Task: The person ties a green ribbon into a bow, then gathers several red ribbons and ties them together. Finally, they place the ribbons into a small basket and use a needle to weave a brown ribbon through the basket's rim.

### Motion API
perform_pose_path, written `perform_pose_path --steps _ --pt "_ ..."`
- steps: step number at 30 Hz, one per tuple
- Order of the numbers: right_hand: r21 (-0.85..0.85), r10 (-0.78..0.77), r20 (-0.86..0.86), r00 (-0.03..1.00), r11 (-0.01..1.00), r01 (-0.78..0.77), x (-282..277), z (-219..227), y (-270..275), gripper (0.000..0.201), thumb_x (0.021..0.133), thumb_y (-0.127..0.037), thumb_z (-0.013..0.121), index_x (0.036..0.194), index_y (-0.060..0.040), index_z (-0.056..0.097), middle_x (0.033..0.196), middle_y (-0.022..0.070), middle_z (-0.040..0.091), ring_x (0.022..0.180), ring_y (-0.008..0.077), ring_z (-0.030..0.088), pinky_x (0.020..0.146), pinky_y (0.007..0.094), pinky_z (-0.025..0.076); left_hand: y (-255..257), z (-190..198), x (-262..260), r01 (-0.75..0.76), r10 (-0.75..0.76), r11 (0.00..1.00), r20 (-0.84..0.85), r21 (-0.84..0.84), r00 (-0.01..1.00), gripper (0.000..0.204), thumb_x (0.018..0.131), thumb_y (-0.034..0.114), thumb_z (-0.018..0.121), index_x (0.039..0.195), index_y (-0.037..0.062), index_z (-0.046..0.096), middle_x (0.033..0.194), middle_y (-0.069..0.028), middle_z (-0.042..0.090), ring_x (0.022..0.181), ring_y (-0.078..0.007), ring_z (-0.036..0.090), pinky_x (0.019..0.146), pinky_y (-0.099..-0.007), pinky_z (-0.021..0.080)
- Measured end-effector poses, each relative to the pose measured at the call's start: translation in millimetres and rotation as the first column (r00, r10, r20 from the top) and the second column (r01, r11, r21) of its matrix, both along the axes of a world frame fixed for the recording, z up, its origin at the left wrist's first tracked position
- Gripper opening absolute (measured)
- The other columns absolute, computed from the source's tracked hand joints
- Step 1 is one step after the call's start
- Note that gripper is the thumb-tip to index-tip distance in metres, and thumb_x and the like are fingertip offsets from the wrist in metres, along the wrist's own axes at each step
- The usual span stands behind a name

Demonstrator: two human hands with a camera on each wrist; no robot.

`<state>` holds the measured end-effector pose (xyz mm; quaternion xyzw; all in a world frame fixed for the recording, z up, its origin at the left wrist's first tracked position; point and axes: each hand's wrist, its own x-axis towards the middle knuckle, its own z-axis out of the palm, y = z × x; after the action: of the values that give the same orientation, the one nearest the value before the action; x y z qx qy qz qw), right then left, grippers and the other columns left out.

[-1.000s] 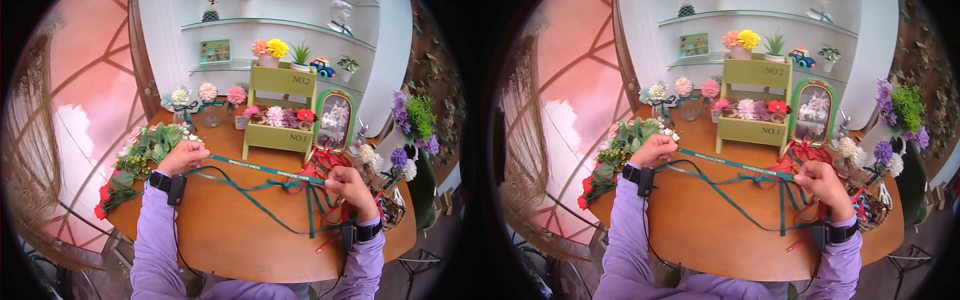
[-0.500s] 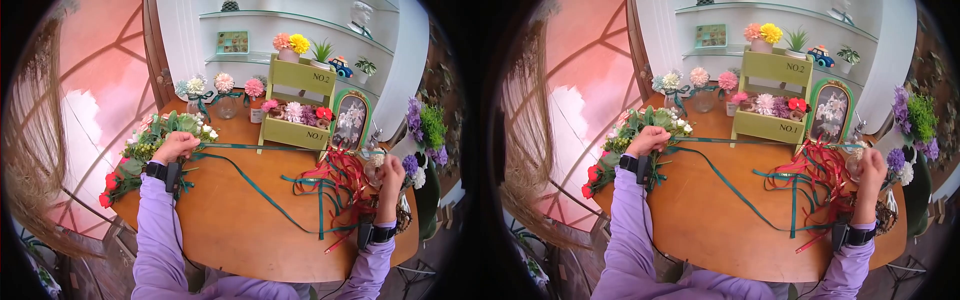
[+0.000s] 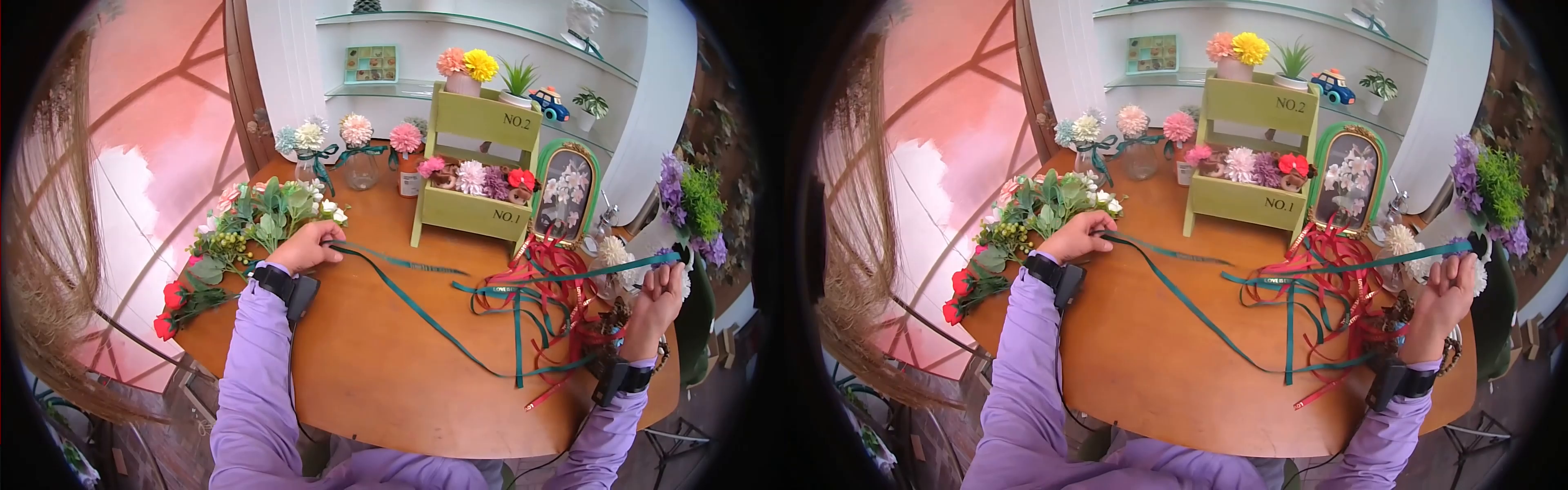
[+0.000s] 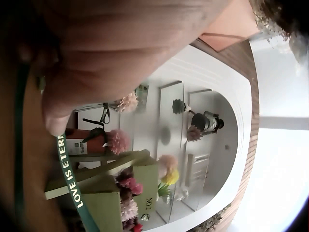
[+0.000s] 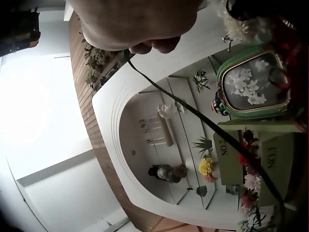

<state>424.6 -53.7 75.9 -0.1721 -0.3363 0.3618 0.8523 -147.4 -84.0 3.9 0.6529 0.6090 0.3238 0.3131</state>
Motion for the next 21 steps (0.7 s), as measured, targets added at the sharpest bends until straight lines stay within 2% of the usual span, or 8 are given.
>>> perform_pose_path --steps 4,5,10,13,15,16,18,21 --pt "0.000 0.000 0.094 0.996 1.000 0.000 -9 1 -2 0.024 0.103 -0.023 0.049 0.082 -0.0121 0.048 0.066 -0.0059 0.036 0.051 0.0058 0.026 0.049 0.0230 0.024 8 -24 8 -0.062 0.107 0.989 -0.356 0.136 0.928 0.027 0.073 0.002 0.075 0.096 0.0037 0.061 0.082 -0.0071 0.062 0.079 -0.0211 0.059 0.070 -0.0358 0.048" --pt "0.034 0.005 0.179 0.984 0.999 -0.011 -5 -4 1 0.015 0.101 -0.022 0.053 0.090 -0.0127 0.052 0.067 -0.0059 0.036 0.053 0.0043 0.031 0.046 0.0220 0.027 12 -25 8 -0.042 0.091 0.990 -0.380 0.135 0.921 0.015 0.075 0.006 0.072 0.087 0.0028 0.064 0.079 -0.0174 0.065 0.078 -0.0315 0.064 0.070 -0.0398 0.049" --pt "-0.206 0.134 0.453 0.881 0.978 -0.043 -26 -1 -7 0.008 0.095 -0.014 0.055 0.091 -0.0072 0.058 0.065 -0.0053 0.045 0.053 0.0044 0.039 0.046 0.0207 0.031 14 -28 15 -0.050 0.111 0.989 -0.461 0.142 0.880 0.009 0.076 0.006 0.068 0.076 0.0005 0.062 0.075 -0.0192 0.063 0.075 -0.0375 0.062 0.069 -0.0435 0.048" --pt "-0.337 0.207 0.785 0.585 0.933 0.123 -36 -9 -3 0.010 0.093 -0.014 0.058 0.092 -0.0043 0.058 0.060 -0.0035 0.049 0.054 0.0068 0.046 0.048 0.0229 0.037 10 -19 20 0.004 0.082 0.977 -0.389 0.213 0.918 0.006 0.080 0.005 0.064 0.081 0.0014 0.059 0.070 -0.0137 0.061 0.068 -0.0301 0.060 0.065 -0.0391 0.046" --pt "-0.237 0.196 0.970 0.146 0.897 0.373 -36 -20 2 0.017 0.087 -0.012 0.066 0.096 -0.0003 0.058 0.067 0.0064 0.056 0.064 0.0191 0.058 0.059 0.0326 0.047 8 -8 21 -0.017 0.038 0.997 -0.271 0.078 0.962 0.005 0.083 0.005 0.061 0.083 0.0023 0.058 0.070 -0.0099 0.059 0.067 -0.0243 0.057 0.063 -0.0359 0.044" --pt "-0.242 0.200 0.968 0.150 0.898 0.366 -42 -22 -1 0.017 0.087 -0.012 0.066 0.096 -0.0003 0.058 0.067 0.0064 0.056 0.064 0.0191 0.058 0.059 0.0326 0.047 7 -2 23 -0.018 0.011 0.998 -0.135 -0.053 0.991 0.004 0.085 0.006 0.059 0.086 0.0032 0.056 0.069 -0.0061 0.057 0.066 -0.0185 0.054 0.061 -0.0327 0.043" --pt "0.327 -0.254 0.940 -0.229 0.864 0.383 -57 -21 -11 0.028 0.079 -0.011 0.074 0.100 0.0007 0.058 0.087 0.0144 0.062 0.078 0.0281 0.061 0.069 0.0383 0.049 2 11 27 -0.011 0.000 0.996 -0.113 -0.090 0.994 0.005 0.088 0.008 0.056 0.087 0.0046 0.053 0.072 -0.0013 0.055 0.066 -0.0108 0.050 0.059 -0.0276 0.039" --pt "0.062 -0.052 0.997 -0.048 0.969 0.239 -84 -11 -29 0.035 0.078 -0.012 0.076 0.106 -0.0001 0.059 0.104 0.0170 0.062 0.095 0.0326 0.061 0.079 0.0402 0.049 -8 24 33 0.081 -0.080 0.994 0.012 -0.068 0.997 0.005 0.087 0.007 0.057 0.089 0.0054 0.052 0.069 0.0023 0.047 0.061 -0.0106 0.048 0.056 -0.0279 0.037"
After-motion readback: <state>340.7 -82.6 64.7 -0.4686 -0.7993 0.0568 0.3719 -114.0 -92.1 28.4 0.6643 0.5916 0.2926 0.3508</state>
